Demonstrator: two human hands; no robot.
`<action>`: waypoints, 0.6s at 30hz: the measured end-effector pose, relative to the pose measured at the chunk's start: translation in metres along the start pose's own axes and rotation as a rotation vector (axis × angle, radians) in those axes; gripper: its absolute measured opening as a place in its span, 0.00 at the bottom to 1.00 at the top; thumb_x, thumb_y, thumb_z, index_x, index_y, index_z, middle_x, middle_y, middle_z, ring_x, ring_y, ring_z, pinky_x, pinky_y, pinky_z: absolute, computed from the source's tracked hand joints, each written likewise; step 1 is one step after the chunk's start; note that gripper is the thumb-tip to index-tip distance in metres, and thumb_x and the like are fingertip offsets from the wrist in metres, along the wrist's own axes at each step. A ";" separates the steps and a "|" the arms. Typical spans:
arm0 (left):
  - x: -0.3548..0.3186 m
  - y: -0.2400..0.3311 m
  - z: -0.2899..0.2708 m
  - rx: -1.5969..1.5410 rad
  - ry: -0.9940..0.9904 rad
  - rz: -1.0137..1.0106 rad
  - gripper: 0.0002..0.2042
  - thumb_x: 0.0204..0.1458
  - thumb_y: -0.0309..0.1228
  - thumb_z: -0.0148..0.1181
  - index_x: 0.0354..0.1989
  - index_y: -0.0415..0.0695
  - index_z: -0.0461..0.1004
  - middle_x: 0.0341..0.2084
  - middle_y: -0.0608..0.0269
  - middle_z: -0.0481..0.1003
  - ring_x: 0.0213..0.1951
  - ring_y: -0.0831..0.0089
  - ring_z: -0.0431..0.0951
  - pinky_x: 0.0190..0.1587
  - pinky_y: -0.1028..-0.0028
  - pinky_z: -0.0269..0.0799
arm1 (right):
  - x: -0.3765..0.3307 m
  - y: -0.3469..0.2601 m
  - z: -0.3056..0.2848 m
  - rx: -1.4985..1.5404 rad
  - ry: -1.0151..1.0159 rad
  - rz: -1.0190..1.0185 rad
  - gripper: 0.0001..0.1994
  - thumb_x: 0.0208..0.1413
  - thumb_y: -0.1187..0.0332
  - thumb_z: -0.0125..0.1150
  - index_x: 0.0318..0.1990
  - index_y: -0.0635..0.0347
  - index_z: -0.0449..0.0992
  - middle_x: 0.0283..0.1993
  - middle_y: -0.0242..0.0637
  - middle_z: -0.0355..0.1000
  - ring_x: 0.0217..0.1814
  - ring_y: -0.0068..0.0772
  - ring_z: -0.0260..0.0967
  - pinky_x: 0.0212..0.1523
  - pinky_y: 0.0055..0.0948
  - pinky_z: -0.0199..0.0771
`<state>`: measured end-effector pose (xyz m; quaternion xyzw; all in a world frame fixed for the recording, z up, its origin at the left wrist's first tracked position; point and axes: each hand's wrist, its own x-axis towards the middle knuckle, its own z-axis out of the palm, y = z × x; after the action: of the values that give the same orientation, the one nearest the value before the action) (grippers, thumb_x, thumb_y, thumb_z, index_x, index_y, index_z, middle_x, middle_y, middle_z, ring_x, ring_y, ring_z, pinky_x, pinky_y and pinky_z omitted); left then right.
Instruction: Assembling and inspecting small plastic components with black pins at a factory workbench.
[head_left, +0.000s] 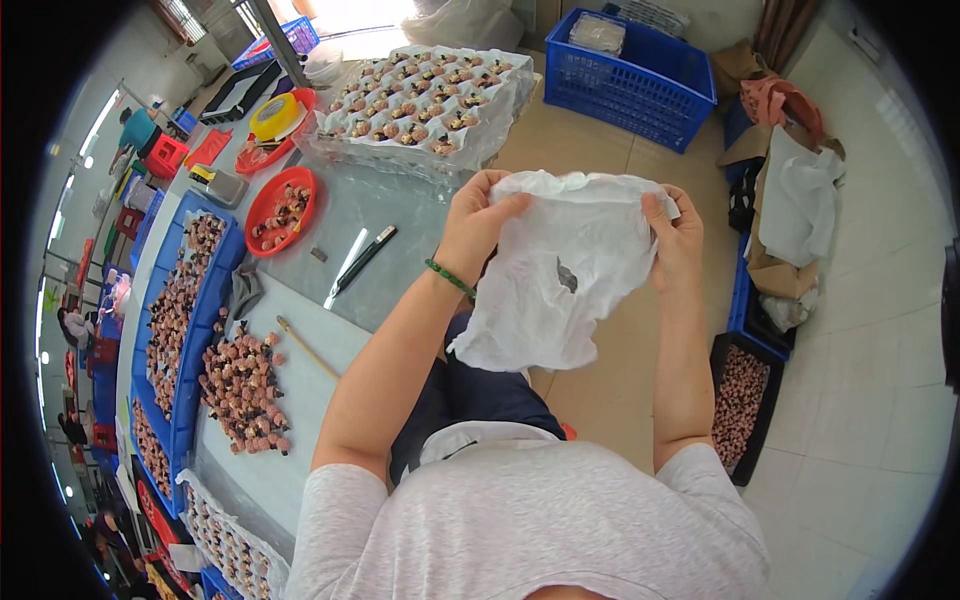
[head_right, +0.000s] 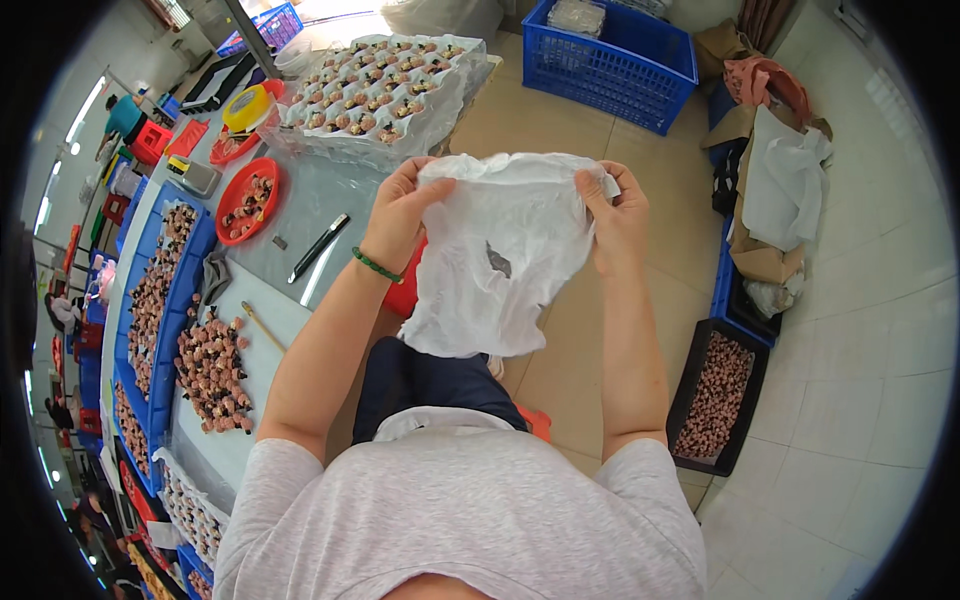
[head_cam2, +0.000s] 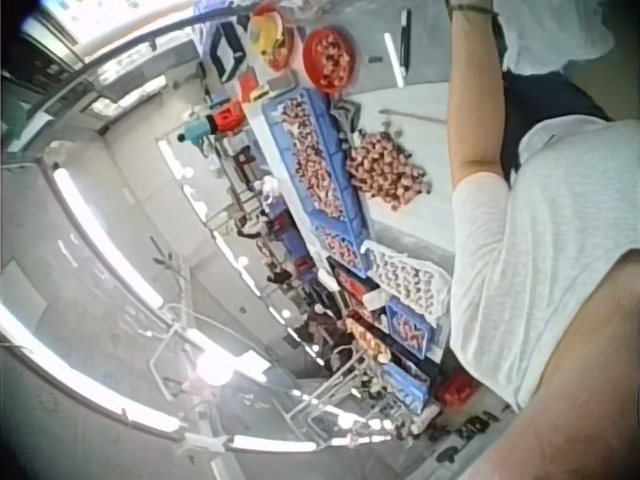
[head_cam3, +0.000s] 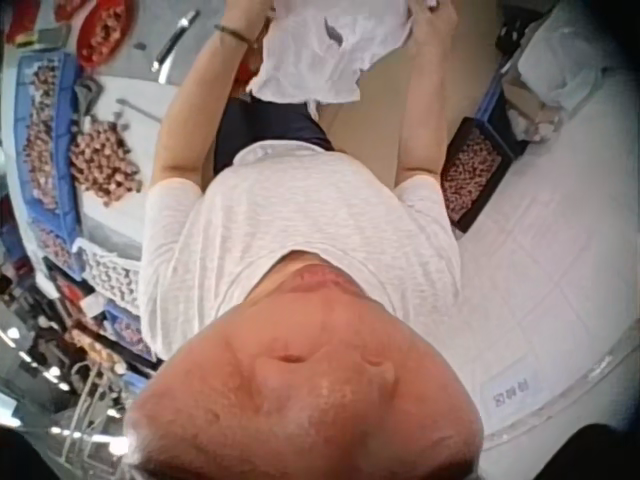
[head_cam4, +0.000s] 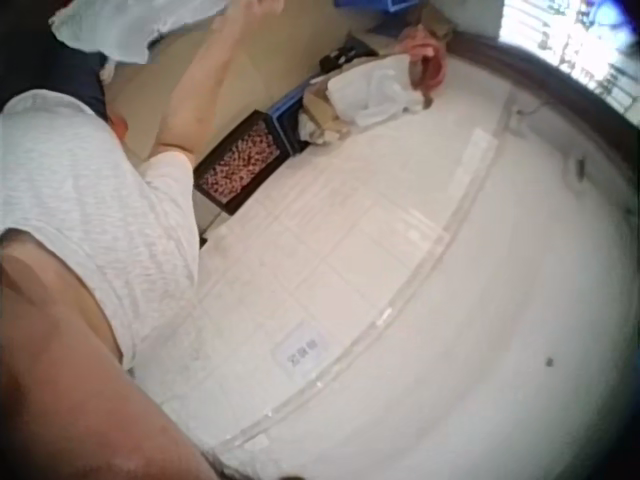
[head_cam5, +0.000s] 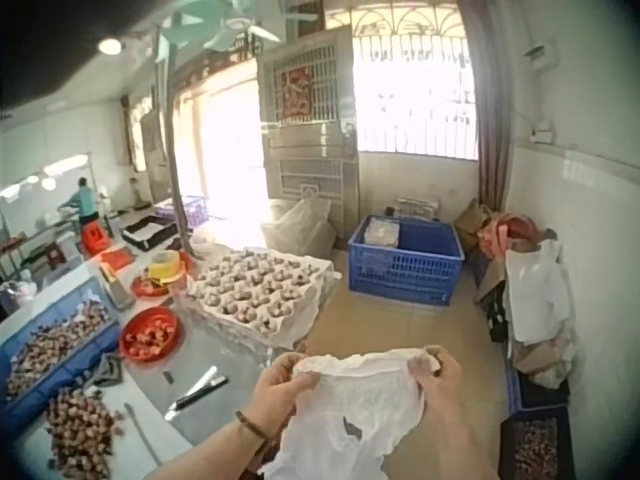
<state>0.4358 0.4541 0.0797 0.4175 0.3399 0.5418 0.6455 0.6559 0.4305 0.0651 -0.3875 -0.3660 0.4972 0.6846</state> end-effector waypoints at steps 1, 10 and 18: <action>0.000 0.004 -0.002 -0.003 0.004 0.007 0.09 0.46 0.25 0.58 0.36 0.38 0.72 0.27 0.68 0.72 0.28 0.84 0.70 0.31 0.84 0.66 | 0.002 0.002 0.007 -0.125 0.024 -0.023 0.11 0.46 0.66 0.65 0.34 0.60 0.72 0.30 0.26 0.70 0.29 0.15 0.61 0.29 0.15 0.61; 0.005 0.046 -0.060 0.271 0.141 0.152 0.08 0.42 0.22 0.61 0.32 0.39 0.74 0.21 0.69 0.73 0.21 0.86 0.69 0.19 0.86 0.60 | 0.035 -0.004 0.037 -0.685 0.123 -0.502 0.09 0.45 0.66 0.65 0.28 0.61 0.73 0.25 0.23 0.67 0.28 0.13 0.60 0.29 0.13 0.60; 0.063 0.082 -0.025 1.000 0.112 1.070 0.08 0.44 0.29 0.60 0.30 0.37 0.74 0.22 0.59 0.74 0.24 0.62 0.74 0.30 0.71 0.68 | 0.081 -0.019 0.152 -0.681 -0.303 -0.463 0.11 0.42 0.68 0.66 0.33 0.61 0.73 0.28 0.27 0.69 0.31 0.15 0.61 0.32 0.15 0.61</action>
<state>0.3911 0.5252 0.1443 0.7428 0.3284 0.5834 0.0066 0.5484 0.5303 0.1574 -0.4215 -0.6827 0.2330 0.5495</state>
